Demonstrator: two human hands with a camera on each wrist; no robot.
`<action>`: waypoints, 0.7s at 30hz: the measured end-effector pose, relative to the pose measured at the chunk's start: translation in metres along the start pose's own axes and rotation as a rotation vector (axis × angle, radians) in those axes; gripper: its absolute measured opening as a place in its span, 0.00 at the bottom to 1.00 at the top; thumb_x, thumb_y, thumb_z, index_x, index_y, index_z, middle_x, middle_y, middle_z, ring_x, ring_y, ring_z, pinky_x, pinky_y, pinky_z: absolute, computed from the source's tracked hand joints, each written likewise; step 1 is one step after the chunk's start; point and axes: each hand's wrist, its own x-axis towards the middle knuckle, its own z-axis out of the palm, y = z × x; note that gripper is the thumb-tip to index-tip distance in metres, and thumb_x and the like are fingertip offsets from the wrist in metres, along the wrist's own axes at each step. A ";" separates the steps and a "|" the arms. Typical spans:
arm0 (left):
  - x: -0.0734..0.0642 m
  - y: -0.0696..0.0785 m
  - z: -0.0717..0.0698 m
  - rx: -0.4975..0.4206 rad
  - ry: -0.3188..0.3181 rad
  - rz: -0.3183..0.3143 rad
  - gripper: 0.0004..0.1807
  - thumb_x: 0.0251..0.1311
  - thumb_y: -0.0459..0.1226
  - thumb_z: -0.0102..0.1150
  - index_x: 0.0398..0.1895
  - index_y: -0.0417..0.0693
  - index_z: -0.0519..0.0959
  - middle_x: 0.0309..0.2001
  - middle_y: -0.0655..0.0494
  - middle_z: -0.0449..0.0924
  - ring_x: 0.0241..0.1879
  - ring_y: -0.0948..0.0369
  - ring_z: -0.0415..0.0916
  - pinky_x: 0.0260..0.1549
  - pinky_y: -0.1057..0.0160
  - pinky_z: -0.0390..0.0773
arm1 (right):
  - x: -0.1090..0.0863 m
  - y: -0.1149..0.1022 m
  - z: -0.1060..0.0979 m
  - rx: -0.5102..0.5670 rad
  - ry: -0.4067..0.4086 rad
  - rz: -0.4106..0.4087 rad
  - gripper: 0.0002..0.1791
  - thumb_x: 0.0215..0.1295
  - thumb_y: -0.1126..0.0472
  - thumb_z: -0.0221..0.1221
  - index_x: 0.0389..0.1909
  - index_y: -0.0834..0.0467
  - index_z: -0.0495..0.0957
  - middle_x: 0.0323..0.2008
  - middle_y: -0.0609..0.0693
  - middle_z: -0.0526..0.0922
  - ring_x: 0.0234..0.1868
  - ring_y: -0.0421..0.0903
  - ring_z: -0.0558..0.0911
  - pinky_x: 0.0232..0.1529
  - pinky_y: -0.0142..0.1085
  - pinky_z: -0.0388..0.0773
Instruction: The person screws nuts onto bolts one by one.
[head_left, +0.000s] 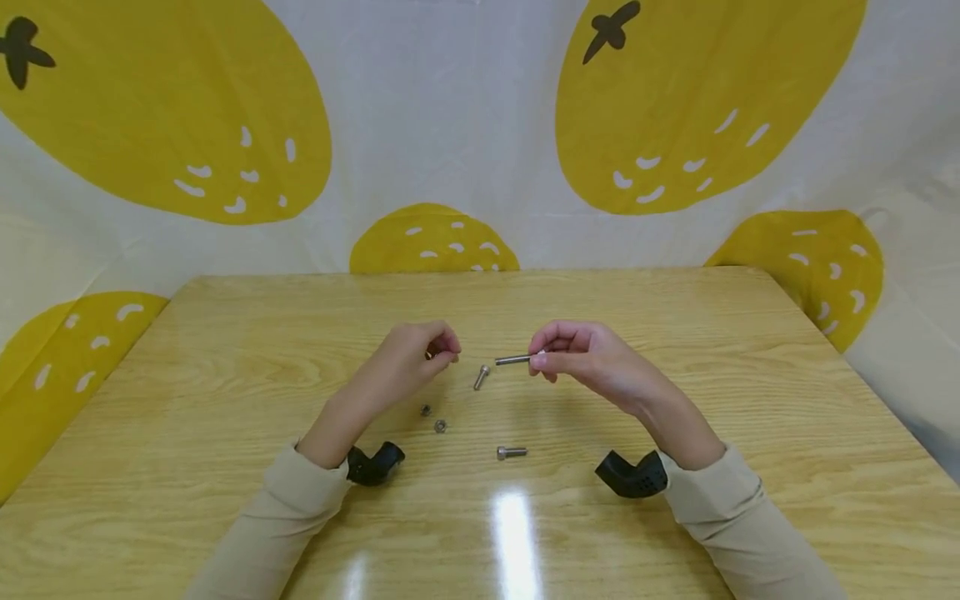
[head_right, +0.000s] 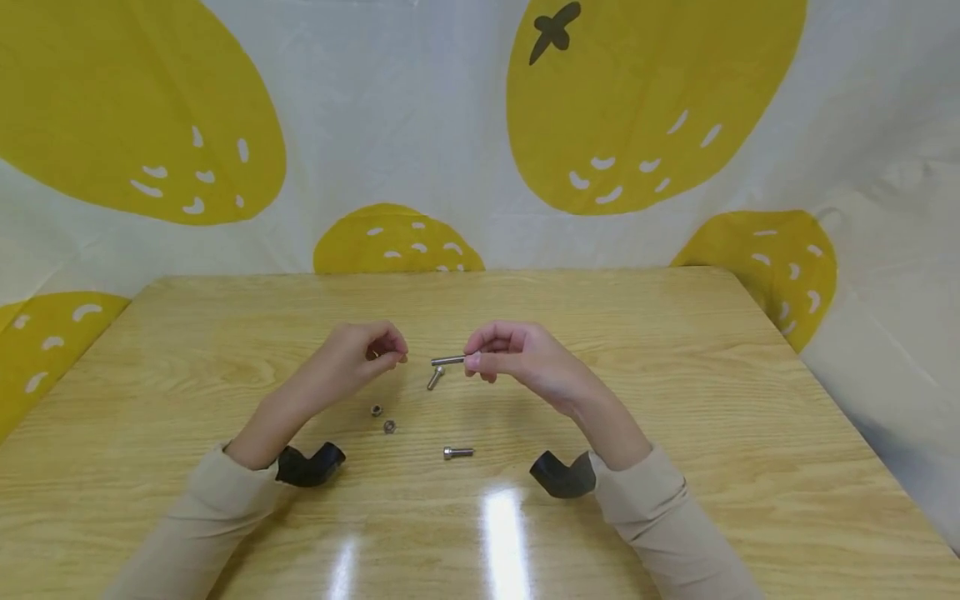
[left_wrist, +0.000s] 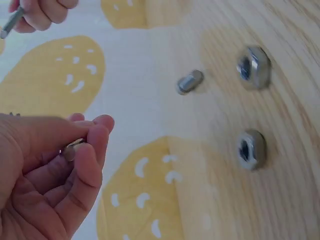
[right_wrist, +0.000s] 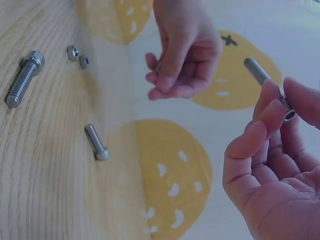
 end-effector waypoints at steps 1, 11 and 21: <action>0.000 0.001 -0.001 -0.051 -0.002 -0.022 0.01 0.60 0.29 0.55 0.34 0.40 0.77 0.32 0.50 0.82 0.30 0.57 0.77 0.26 0.66 0.77 | 0.000 0.000 0.001 0.003 0.002 -0.003 0.04 0.63 0.65 0.57 0.38 0.59 0.74 0.30 0.47 0.78 0.31 0.42 0.74 0.44 0.35 0.73; 0.005 -0.014 0.005 -0.477 -0.049 -0.343 0.08 0.65 0.28 0.48 0.43 0.31 0.73 0.38 0.40 0.81 0.35 0.51 0.78 0.30 0.61 0.80 | 0.001 -0.001 0.004 0.020 0.006 -0.009 0.04 0.63 0.67 0.56 0.37 0.59 0.74 0.29 0.47 0.79 0.31 0.41 0.74 0.42 0.36 0.73; 0.002 -0.021 -0.001 -0.666 -0.159 -0.278 0.14 0.66 0.24 0.42 0.53 0.28 0.68 0.52 0.35 0.73 0.54 0.45 0.73 0.55 0.54 0.73 | 0.001 0.000 0.005 0.010 0.009 0.004 0.04 0.63 0.66 0.57 0.38 0.60 0.74 0.29 0.47 0.79 0.31 0.42 0.74 0.42 0.34 0.73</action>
